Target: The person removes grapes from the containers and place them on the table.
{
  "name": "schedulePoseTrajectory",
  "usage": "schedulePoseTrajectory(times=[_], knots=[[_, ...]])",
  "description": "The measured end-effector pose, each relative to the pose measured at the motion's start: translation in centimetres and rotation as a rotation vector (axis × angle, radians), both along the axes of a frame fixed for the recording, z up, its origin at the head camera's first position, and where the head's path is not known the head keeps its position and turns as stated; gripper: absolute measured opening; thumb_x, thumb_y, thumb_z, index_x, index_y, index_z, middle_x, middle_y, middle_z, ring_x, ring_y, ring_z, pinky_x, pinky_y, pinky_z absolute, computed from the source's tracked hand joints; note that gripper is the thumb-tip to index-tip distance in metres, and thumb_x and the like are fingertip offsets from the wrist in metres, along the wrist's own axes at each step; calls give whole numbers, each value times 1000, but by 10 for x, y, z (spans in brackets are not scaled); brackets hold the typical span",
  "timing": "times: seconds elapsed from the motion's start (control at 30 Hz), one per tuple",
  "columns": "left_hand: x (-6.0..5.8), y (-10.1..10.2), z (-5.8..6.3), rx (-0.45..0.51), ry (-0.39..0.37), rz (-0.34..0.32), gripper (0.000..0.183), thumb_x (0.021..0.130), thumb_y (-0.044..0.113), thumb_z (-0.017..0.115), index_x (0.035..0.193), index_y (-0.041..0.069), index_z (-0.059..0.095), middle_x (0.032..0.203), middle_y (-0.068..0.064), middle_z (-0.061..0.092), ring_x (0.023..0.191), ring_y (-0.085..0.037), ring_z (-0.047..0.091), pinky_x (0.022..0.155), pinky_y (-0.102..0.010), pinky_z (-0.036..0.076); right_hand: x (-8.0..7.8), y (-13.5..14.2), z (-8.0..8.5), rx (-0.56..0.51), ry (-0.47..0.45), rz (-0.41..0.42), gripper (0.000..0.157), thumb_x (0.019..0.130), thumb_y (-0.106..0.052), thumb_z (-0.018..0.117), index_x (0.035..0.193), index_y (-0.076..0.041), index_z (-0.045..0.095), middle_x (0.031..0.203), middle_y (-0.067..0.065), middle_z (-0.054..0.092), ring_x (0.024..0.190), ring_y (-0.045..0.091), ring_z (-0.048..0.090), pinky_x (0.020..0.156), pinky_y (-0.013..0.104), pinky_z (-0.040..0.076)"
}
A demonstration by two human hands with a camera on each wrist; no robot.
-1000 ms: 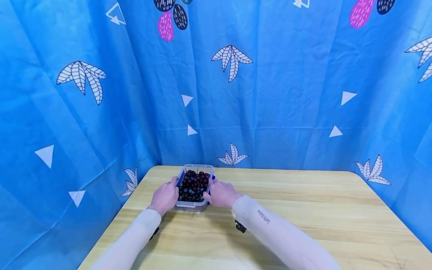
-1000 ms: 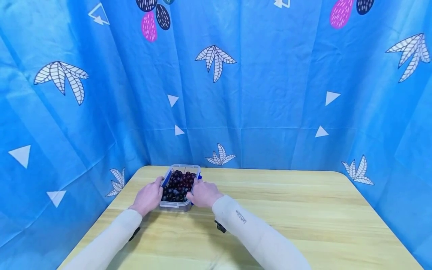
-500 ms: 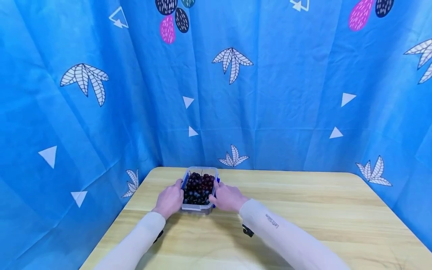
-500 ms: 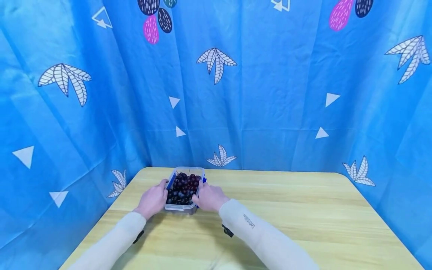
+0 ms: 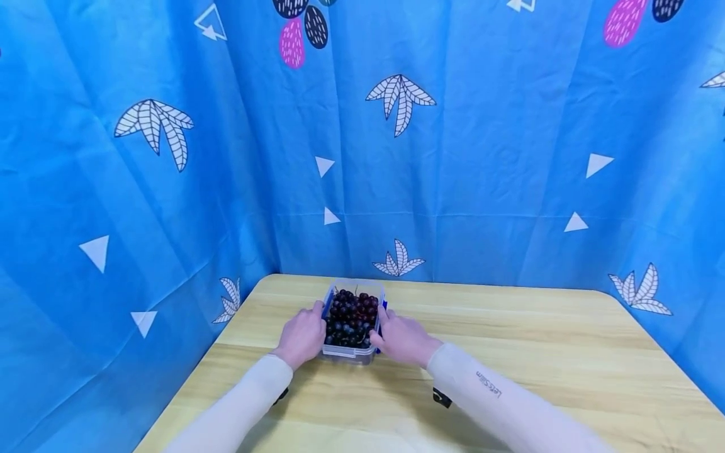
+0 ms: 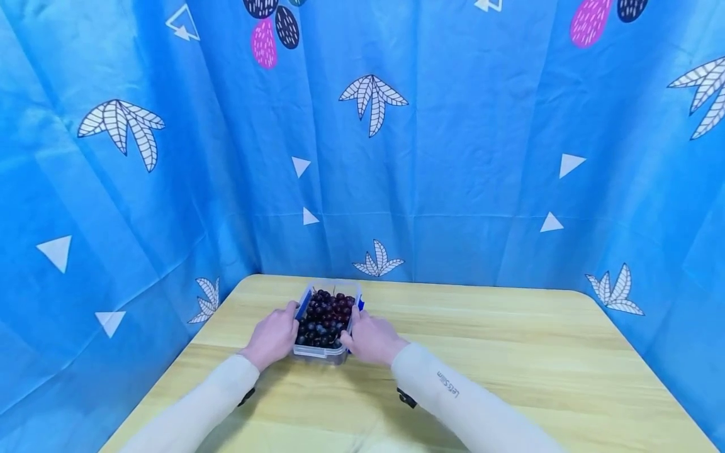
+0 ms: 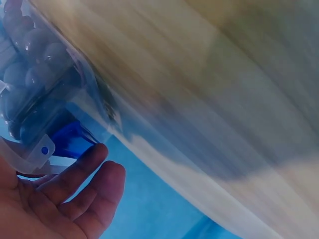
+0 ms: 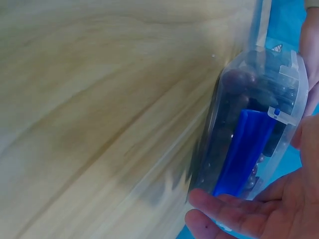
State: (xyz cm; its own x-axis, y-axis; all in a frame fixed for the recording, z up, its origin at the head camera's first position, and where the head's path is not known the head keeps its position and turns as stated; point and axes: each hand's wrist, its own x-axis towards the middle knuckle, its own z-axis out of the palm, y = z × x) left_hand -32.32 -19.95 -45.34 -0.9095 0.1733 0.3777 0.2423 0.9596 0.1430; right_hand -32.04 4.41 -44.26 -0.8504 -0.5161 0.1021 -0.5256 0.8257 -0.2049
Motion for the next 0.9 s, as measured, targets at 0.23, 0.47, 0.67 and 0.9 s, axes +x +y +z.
schedulePoseTrajectory(times=[0.23, 0.47, 0.67, 0.9], knots=[[7, 16, 0, 6, 8, -31, 31, 89, 15, 50, 116, 0, 48, 71, -9, 57, 59, -20, 55, 44, -33, 44, 12, 18, 2, 7, 28, 0, 70, 96, -48, 32, 143, 4, 25, 138, 25, 41, 45, 12, 45, 35, 26, 36], [12, 26, -2, -18, 3, -33, 33, 88, 16, 49, 118, 2, 46, 69, -7, 56, 58, -19, 53, 42, -31, 42, 18, 28, -1, 12, 26, -14, 70, 95, -49, 31, 144, 1, 25, 140, 24, 38, 89, 28, 63, 33, 25, 34], [18, 34, 0, -43, 26, -57, 30, 86, 15, 48, 113, 2, 48, 63, -4, 50, 53, -17, 49, 38, -29, 37, 24, 37, 2, 3, 14, -12, 69, 95, -48, 32, 143, 2, 27, 140, 24, 38, 64, 19, 59, 32, 26, 34], [26, 44, 3, -89, 20, -50, 29, 86, 16, 49, 111, 2, 49, 64, -6, 50, 56, -18, 50, 38, -31, 39, 32, 45, 1, 29, 43, -27, 68, 95, -47, 34, 142, 1, 30, 139, 22, 41, 68, 20, 62, 32, 26, 33]])
